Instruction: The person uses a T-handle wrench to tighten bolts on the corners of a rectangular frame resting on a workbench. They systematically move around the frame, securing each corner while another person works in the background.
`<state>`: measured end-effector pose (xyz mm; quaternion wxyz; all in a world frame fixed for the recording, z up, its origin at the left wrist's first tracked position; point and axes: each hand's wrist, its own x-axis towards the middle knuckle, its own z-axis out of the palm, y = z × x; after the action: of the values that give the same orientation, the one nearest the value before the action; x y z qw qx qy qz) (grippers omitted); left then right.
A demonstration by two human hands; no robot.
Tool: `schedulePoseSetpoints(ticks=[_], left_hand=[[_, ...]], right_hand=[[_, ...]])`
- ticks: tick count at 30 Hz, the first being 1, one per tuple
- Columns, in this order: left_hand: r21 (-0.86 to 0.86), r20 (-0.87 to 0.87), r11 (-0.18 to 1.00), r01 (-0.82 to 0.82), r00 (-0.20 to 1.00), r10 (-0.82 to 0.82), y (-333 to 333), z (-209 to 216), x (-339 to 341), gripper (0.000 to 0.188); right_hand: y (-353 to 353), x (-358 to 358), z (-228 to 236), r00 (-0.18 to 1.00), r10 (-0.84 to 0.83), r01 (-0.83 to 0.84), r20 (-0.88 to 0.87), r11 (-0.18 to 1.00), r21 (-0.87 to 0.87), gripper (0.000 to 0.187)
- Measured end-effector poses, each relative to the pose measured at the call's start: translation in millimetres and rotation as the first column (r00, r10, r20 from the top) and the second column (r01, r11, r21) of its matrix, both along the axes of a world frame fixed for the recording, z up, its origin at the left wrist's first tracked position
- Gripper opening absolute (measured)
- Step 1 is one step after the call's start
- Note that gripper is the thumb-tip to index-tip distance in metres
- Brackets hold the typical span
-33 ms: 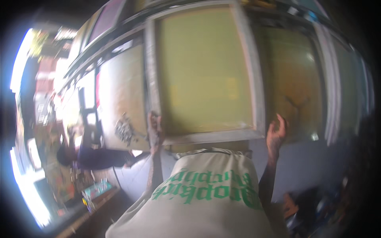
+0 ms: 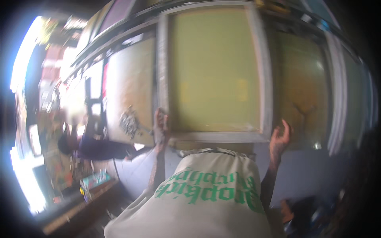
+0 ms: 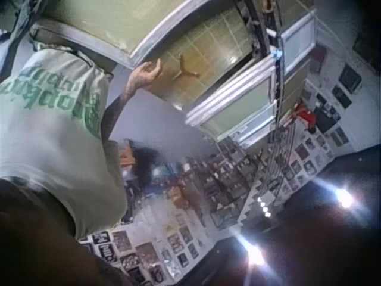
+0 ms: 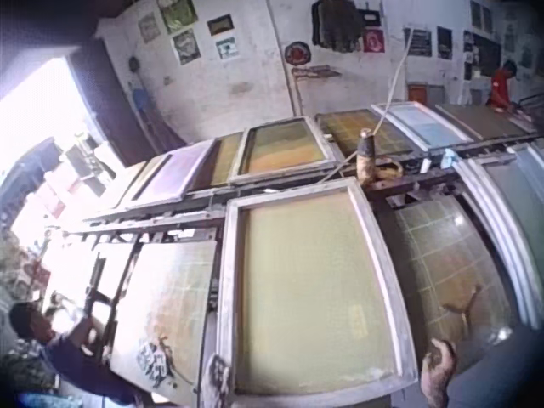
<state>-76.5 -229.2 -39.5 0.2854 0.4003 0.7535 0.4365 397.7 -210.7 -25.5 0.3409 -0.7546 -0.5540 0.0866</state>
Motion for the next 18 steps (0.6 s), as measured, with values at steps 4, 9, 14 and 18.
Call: schedulePoseSetpoints(ticks=[4,9,14,18], left_hand=[[-0.051,-0.476,0.96,-0.274,0.852,0.218,-32,27,-33,0.028],[-0.284,-0.576,0.822,-0.493,0.773,0.265,-60,29,-61,0.042],[-0.363,-0.556,0.785,-0.502,0.793,0.249,-43,12,-69,0.045],[-0.563,-0.557,0.721,-0.404,0.83,0.029,-28,34,-75,0.048]], right_hand=[[3,-26,15,0.994,0.046,-0.051,-0.102,0.998,-0.043,0.034],[30,-30,17,0.967,0.215,-0.226,-0.139,0.972,-0.071,0.03],[50,-45,29,0.943,0.321,-0.32,-0.09,0.947,0.025,0.033],[47,-66,32,0.924,0.366,-0.362,-0.115,0.931,0.051,0.033]])
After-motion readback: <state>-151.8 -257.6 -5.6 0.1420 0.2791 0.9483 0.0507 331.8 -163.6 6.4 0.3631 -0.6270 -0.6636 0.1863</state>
